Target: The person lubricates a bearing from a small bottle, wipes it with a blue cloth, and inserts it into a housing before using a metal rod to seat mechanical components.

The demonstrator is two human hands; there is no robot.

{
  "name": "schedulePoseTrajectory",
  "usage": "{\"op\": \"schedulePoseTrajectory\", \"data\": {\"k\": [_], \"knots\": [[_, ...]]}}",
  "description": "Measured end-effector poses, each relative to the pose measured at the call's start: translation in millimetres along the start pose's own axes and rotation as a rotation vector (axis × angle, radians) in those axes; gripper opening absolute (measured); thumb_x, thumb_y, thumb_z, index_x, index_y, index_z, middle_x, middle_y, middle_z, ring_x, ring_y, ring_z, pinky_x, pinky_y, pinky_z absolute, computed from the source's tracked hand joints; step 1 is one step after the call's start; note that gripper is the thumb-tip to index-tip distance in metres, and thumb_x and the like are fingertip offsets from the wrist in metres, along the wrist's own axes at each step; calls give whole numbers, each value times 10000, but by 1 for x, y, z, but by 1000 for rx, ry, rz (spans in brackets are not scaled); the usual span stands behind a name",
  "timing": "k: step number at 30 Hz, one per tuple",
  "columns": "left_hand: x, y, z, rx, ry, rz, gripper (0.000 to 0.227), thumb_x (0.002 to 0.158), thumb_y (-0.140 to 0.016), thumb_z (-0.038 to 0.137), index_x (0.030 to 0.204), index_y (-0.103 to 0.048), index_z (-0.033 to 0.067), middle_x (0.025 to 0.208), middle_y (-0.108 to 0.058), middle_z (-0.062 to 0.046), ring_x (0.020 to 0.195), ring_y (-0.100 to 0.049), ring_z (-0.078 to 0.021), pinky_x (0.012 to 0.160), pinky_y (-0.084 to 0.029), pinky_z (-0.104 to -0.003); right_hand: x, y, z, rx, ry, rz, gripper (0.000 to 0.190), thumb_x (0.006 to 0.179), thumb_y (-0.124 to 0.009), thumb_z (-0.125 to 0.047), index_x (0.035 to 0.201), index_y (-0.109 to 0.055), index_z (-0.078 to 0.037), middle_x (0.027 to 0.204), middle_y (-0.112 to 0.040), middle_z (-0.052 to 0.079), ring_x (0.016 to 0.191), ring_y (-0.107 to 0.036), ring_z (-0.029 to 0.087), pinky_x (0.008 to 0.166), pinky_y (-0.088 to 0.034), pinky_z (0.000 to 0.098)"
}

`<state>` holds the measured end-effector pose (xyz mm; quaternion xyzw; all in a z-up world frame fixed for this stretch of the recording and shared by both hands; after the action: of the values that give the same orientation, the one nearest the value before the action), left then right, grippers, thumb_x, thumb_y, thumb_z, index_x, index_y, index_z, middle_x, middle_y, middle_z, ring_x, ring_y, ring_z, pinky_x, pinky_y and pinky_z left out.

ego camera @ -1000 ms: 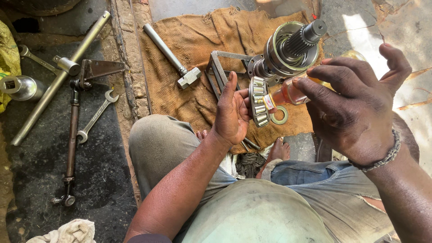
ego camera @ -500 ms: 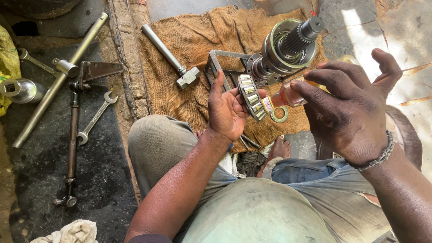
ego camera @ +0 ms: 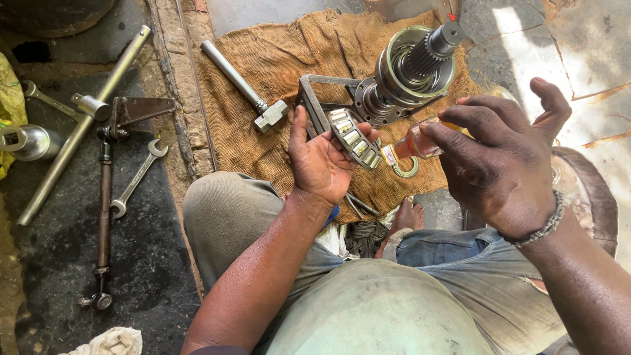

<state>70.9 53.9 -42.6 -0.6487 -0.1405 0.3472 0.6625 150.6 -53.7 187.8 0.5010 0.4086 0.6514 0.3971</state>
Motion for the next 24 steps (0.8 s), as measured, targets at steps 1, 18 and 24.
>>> {"op": "schedulePoseTrajectory", "data": {"k": [1,18,24], "knots": [[0,1,1,-10,-13,9,974,884,-509,799,1146,-603,-134,1026,-722,-246,1023,-718,-378,1024,-548,-482,-1,-1,0,-3,0,2,404,769,-830,-52,1136,-783,-214,1151,-728,19,1140,-667,223,1162,-209,565],[-2,9,7,-40,-27,140,952,833,-543,793,1113,-636,-112,1042,-734,-237,1065,-714,-392,1041,-524,-507,-27,-56,28,45,-164,47,318,871,-888,-158,1158,-774,-233,1225,-726,-3,1186,-656,189,1211,-263,500],[-3,9,7,-70,-36,91,863,889,-544,766,1083,-644,-69,995,-740,-227,1030,-711,-398,1026,-556,-515,-68,-115,53,572,-477,93,435,761,-879,-126,1167,-728,-84,1189,-719,71,1104,-683,213,1019,-471,351]]}}
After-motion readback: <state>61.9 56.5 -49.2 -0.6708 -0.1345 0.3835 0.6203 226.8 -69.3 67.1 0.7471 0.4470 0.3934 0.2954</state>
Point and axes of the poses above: each hand's wrist, its own x-axis towards the middle knuckle, its own y-axis out of the back of the hand, z = x × y, the point moved 7 cm from there along x, towards the middle knuckle
